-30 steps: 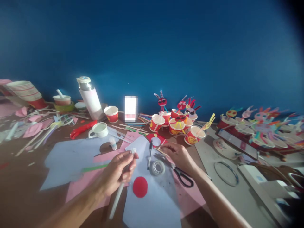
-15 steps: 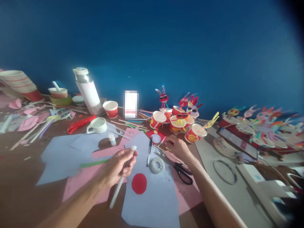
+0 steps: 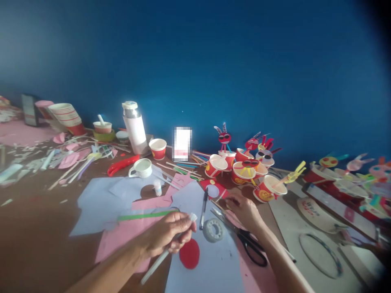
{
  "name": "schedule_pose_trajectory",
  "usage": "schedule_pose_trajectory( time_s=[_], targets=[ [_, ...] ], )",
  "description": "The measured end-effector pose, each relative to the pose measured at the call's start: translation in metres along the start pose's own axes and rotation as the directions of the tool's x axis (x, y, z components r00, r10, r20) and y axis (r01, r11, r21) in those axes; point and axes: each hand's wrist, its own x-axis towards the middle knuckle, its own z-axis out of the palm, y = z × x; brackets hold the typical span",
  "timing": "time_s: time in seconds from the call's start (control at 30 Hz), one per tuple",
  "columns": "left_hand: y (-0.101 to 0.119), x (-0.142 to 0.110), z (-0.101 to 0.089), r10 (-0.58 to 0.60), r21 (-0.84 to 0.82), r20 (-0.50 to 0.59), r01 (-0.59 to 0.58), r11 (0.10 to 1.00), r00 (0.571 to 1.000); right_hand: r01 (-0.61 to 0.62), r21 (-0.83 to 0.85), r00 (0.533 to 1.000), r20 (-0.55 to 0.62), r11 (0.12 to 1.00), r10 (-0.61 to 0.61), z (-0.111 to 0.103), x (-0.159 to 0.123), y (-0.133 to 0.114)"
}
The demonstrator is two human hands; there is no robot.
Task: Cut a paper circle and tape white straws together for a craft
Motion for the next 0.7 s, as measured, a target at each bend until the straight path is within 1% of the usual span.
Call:
schedule_pose_trajectory(
  time_s=[0.23,0.47,0.57,0.7],
  targets=[
    [0.008,-0.008,0.000,0.056,0.009,0.024,-0.056,0.998,0.998,0.052,-0.002,0.999,-0.008,0.999,-0.052,0.013,-0.001,0.000],
    [0.013,-0.025,0.001,0.144,0.013,0.025,-0.145,0.989,0.989,0.088,0.010,0.996,0.006,0.996,-0.088,0.027,0.001,0.008],
    [0.011,-0.031,-0.006,0.155,0.015,0.012,-0.155,0.988,0.988,0.098,0.000,0.995,0.028,0.995,-0.098,0.031,0.002,0.012],
    [0.009,-0.034,-0.020,0.160,-0.019,-0.002,-0.160,0.987,0.987,0.105,-0.056,0.994,0.046,0.993,-0.103,0.032,0.000,0.011]
  ],
)
